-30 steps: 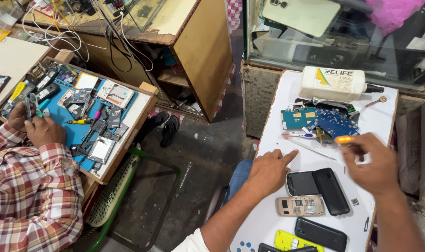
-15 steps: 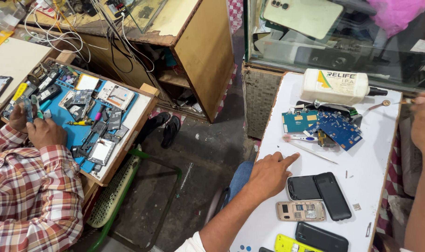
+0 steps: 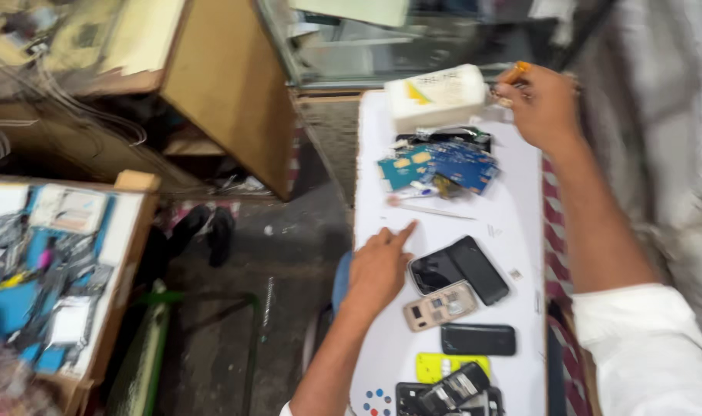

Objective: The person disassembles several mobile phones on a cluttered workbench. They remove back covers, batteries, and internal components from multiple devices, placing parts on the table.

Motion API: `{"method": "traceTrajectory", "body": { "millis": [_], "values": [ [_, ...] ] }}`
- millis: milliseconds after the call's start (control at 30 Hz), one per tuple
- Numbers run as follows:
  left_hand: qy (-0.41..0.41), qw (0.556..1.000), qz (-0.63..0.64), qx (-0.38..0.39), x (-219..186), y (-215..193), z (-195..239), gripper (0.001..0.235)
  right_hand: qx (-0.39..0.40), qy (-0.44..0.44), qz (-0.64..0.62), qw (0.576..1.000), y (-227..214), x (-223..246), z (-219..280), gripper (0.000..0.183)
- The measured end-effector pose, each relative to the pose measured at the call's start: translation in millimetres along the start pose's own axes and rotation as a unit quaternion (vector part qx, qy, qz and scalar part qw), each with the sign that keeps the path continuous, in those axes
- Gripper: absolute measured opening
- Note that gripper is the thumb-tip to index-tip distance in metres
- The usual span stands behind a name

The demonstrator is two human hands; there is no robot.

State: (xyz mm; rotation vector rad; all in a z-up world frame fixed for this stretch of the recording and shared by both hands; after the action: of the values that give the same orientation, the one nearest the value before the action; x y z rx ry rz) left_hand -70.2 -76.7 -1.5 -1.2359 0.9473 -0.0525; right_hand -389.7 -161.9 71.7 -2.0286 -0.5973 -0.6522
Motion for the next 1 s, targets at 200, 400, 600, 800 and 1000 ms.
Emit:
{"method": "traceTrajectory", "body": {
  "millis": [200,400,600,800,1000],
  "values": [
    [0.009,1.000,0.013,-0.010,-7.8,-9.3,0.0,0.059,0.004,0.016,-0.080,0.997,-13.1,5.0,-9.9,0.009],
    [0.004,1.000,0.013,-0.012,-11.2,-13.0,0.6,0.058,-0.014,0.002,0.013,1.000,-25.8,10.0,-15.4,0.008],
    [0.001,1.000,0.011,-0.002,-5.0,-5.2,1.6,0.057,-0.012,-0.021,-0.019,1.000,-18.9,0.4,-12.4,0.009],
    [0.008,1.000,-0.005,-0.018,-4.0,-6.4,2.8,0.058,0.018,0.035,0.062,0.997,-10.3,-15.9,-12.9,0.010],
    [0.006,0.999,0.019,-0.036,-0.5,-7.9,9.0,0.057,0.019,-0.009,0.094,0.995,1.0,-29.6,-5.8,0.006]
  ]
}}
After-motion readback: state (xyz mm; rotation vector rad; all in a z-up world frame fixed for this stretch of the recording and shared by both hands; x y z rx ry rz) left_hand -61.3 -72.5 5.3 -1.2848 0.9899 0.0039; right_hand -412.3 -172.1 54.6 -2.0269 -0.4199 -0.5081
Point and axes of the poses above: each hand's wrist, its own z-axis away from the middle knuckle, its own y-axis out of the palm, x = y × z, the point moved 10 cm from there along -z, towards the middle knuckle
